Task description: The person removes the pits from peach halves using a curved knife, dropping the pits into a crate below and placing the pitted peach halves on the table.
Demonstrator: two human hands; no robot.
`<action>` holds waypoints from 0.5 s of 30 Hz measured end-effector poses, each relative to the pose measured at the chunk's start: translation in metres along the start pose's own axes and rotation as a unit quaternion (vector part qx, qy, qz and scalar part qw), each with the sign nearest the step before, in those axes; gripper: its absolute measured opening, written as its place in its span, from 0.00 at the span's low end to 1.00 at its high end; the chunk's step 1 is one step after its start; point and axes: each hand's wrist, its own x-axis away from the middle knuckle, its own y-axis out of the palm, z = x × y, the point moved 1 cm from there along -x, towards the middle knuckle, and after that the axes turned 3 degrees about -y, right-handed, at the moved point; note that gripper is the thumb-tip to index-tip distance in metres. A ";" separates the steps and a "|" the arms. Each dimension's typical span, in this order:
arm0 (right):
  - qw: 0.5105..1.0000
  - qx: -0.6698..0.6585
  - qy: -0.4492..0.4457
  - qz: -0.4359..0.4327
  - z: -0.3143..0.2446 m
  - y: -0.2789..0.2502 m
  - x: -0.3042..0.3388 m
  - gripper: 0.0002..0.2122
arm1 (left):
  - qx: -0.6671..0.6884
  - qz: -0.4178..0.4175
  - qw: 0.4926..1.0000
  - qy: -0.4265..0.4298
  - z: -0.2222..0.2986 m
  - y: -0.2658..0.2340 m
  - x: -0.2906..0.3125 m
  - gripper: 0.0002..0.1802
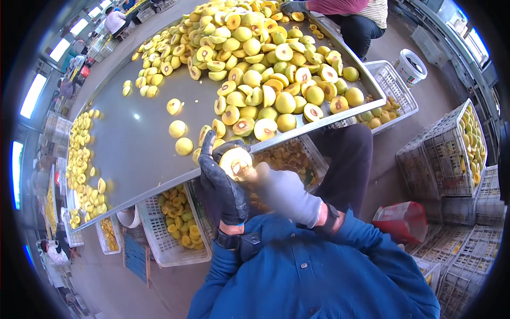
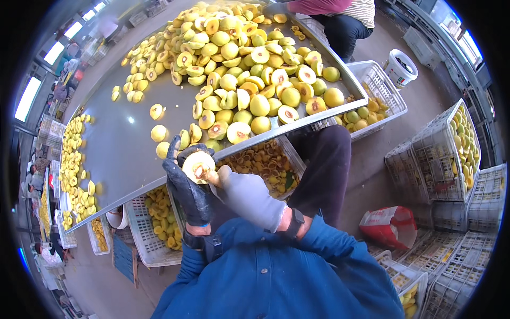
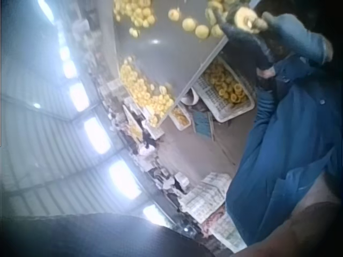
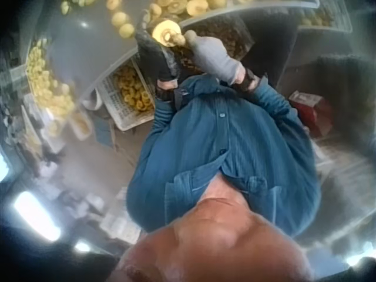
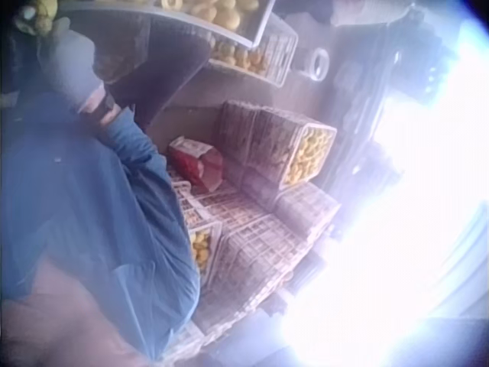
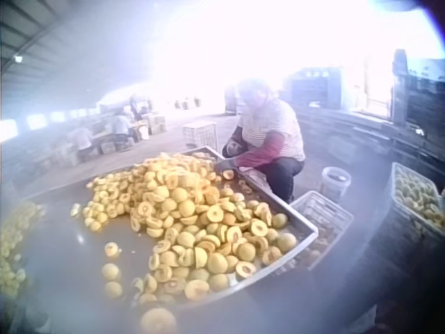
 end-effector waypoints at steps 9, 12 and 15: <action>0.948 -0.314 0.016 -0.043 0.006 0.008 -0.007 0.09 | 0.033 -0.001 0.997 0.072 -0.002 -0.001 -0.025 0.33; 0.858 -0.464 0.142 -0.167 -0.017 -0.037 -0.027 0.10 | 0.031 -0.048 0.995 0.078 0.008 -0.008 -0.035 0.33; 0.756 -0.520 0.256 -0.305 -0.001 -0.048 -0.021 0.11 | 0.075 -0.170 0.981 0.060 0.019 -0.007 -0.050 0.30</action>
